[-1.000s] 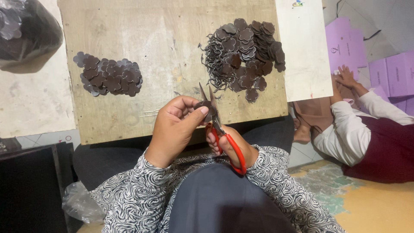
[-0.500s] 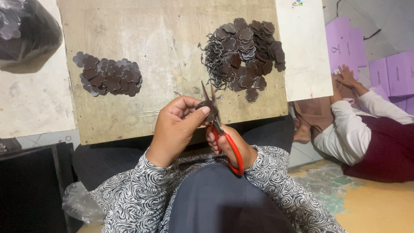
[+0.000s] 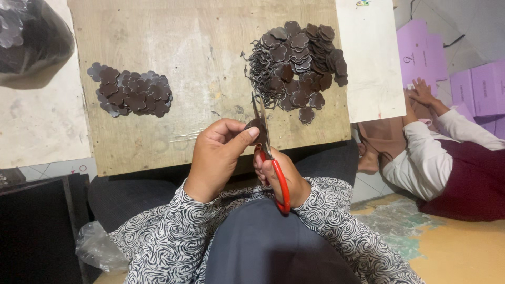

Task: The person uses red-handled scissors to trim the edges of small dark brown flower-shaped pieces. They pick up each piece, cut along the outline, and place the finished piece onto a growing pile on the table.

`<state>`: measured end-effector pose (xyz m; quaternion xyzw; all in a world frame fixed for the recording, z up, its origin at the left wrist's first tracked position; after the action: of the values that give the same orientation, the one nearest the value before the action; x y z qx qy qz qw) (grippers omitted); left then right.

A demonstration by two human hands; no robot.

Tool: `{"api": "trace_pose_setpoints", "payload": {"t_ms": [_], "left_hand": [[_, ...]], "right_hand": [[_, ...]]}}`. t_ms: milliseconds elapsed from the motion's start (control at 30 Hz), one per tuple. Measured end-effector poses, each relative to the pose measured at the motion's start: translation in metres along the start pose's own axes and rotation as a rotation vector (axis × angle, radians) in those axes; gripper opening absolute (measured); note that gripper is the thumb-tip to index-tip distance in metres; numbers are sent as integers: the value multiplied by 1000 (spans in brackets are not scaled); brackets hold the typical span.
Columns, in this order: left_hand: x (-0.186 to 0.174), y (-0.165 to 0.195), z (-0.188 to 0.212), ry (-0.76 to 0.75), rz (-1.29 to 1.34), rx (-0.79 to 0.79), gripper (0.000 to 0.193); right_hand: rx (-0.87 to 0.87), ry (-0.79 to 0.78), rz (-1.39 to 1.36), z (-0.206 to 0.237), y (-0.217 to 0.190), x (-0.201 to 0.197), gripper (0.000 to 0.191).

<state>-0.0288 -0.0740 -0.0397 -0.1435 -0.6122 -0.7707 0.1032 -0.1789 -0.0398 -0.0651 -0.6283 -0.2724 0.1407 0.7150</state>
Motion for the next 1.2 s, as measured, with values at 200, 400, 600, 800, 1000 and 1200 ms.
{"api": "trace_pose_setpoints", "payload": {"t_ms": [200,400,600,800,1000,1200], "left_hand": [[-1,-2,0,3,35,-20,8],[-7,-2,-2,61,-24,-47,11],[-7,4,-2,42,-49,-26,12],[-8,8,-1,43,-81,-31,11],[-10,9,-1,56,-87,-36,11],[-12,10,-2,60,-74,-20,12]], "right_hand": [[22,2,-38,0,1,1,54],[20,-36,-45,1,0,-2,54],[32,-42,-55,0,1,-3,53],[41,-52,-59,1,3,-3,52],[66,-58,-60,1,3,-4,52],[86,-62,-44,0,2,-4,52]]}}
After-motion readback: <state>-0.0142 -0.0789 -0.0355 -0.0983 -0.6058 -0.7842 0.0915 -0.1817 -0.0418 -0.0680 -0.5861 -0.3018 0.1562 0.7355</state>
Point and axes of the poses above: each hand's wrist, its own z-axis away from the middle knuckle, its own x-axis out of the palm, y = z × x, the point moved 5 cm from there along -z, towards the middle knuckle, and after that the axes turned 1 degree about -y, right-handed, at the moved point
